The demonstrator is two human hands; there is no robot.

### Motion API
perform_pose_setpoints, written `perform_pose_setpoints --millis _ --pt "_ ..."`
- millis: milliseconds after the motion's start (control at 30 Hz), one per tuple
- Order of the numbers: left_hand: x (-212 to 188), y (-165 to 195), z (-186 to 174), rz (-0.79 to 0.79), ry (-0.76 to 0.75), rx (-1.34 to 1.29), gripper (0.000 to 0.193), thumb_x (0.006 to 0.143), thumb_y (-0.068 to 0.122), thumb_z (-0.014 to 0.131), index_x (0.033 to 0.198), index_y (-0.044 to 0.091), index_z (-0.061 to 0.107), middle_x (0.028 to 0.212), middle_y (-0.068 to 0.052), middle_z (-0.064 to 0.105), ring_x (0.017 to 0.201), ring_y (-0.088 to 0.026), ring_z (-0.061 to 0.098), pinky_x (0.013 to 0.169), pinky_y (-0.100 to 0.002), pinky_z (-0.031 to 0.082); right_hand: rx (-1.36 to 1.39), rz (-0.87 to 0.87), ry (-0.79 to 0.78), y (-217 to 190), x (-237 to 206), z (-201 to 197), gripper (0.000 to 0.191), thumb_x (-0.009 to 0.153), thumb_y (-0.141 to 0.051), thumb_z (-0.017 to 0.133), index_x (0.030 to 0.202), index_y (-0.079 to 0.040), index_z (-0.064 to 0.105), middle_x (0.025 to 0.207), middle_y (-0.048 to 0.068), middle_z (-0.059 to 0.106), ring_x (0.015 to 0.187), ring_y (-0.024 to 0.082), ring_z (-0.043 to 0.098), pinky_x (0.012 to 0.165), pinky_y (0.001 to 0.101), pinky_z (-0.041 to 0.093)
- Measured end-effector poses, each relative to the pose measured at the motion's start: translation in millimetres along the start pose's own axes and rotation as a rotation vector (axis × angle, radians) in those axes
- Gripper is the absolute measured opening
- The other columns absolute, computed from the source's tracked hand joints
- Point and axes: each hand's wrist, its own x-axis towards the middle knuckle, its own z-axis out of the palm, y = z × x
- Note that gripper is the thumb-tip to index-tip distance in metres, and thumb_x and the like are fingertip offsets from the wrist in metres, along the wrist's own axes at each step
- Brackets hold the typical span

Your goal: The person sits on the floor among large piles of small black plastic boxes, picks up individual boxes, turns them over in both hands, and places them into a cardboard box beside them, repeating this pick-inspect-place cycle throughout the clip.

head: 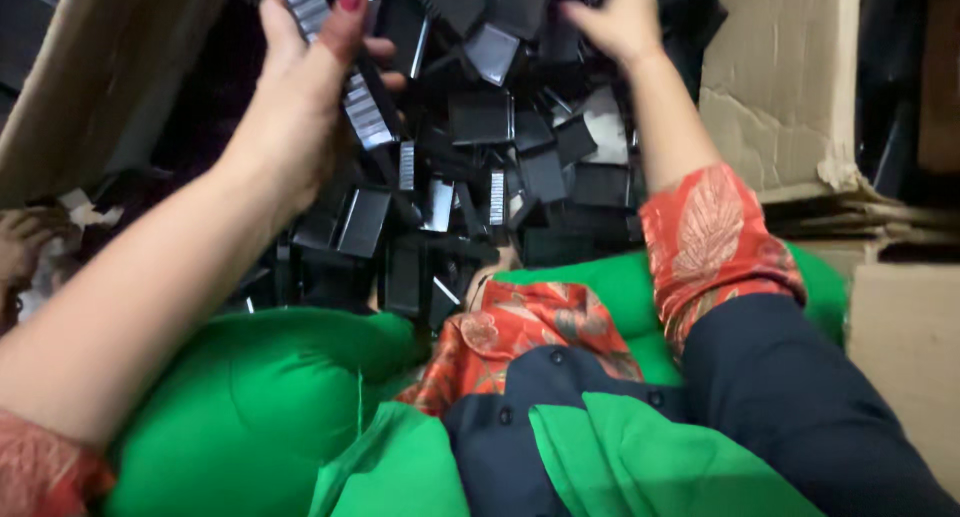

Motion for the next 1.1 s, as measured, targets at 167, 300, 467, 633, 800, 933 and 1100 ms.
perform_pose_setpoints --millis 167,300,467,633,800,933,1100 --pt "13.6 10.0 21.2 -0.11 -0.049 -0.014 0.067 0.094 0.054 0.072 0.137 0.018 0.036 0.12 -0.008 0.062 0.1 -0.017 0.068 0.078 -0.039 0.064 -0.289 0.407 -0.188 76.5 -52.5 14.1 0.099 0.067 -0.049 0.1 0.144 -0.012 0.049 0.142 0.022 0.056 0.129 0.042 0.058 0.107 0.0478 0.049" --pt "29.0 11.6 30.8 -0.112 -0.103 -0.046 0.071 0.095 0.041 0.073 0.15 0.021 0.033 0.121 -0.008 0.063 0.102 -0.016 0.067 0.08 -0.037 0.063 -0.301 0.185 -0.159 59.6 -40.0 44.9 0.148 0.055 -0.046 0.107 0.162 -0.012 0.011 0.157 0.032 0.012 0.134 0.056 0.042 0.102 0.0539 0.048" --pt "40.4 7.7 26.6 -0.066 -0.138 0.025 0.079 0.099 0.033 0.073 0.161 0.021 0.026 0.121 -0.007 0.061 0.104 -0.016 0.067 0.084 -0.035 0.062 -0.498 0.28 -0.197 36.4 -14.9 74.8 0.128 0.062 -0.032 0.1 0.165 -0.025 0.024 0.166 0.021 -0.002 0.129 0.053 0.047 0.091 0.0582 0.05" --pt "42.0 10.9 20.9 -0.073 -0.102 0.05 0.079 0.1 0.033 0.074 0.162 0.02 0.028 0.126 -0.007 0.061 0.106 -0.014 0.067 0.087 -0.033 0.061 -0.344 0.233 0.013 51.8 -4.5 76.8 0.045 0.085 -0.024 0.091 0.125 -0.018 0.069 0.167 0.013 0.028 0.12 0.047 0.057 0.092 0.0515 0.053" --pt "31.2 10.0 15.1 -0.021 -0.106 0.059 0.075 0.096 0.035 0.074 0.153 0.019 0.028 0.123 -0.004 0.062 0.102 -0.013 0.067 0.081 -0.032 0.062 -0.162 -0.009 0.124 35.8 -6.0 71.8 0.03 0.08 -0.013 0.085 0.107 -0.01 0.072 0.134 0.014 0.062 0.114 0.039 0.064 0.094 0.0464 0.055" --pt "17.9 3.2 2.0 0.048 -0.08 0.08 0.071 0.098 0.044 0.073 0.151 0.021 0.031 0.123 -0.007 0.064 0.099 -0.014 0.067 0.077 -0.036 0.063 -0.025 0.005 -0.068 -21.9 -27.5 66.1 0.028 0.082 -0.017 0.085 0.106 -0.008 0.074 0.122 0.013 0.069 0.111 0.034 0.067 0.093 0.0433 0.055" --pt "6.1 -7.8 -14.7 0.137 -0.004 0.107 0.075 0.095 0.06 0.07 0.147 0.02 0.033 0.121 -0.009 0.064 0.098 -0.015 0.07 0.071 -0.036 0.061 0.402 0.145 -0.468 -117.6 -47.4 49.1 0.035 0.095 -0.026 0.077 0.124 -0.01 0.066 0.119 0.008 0.073 0.107 0.02 0.073 0.091 0.0376 0.061"
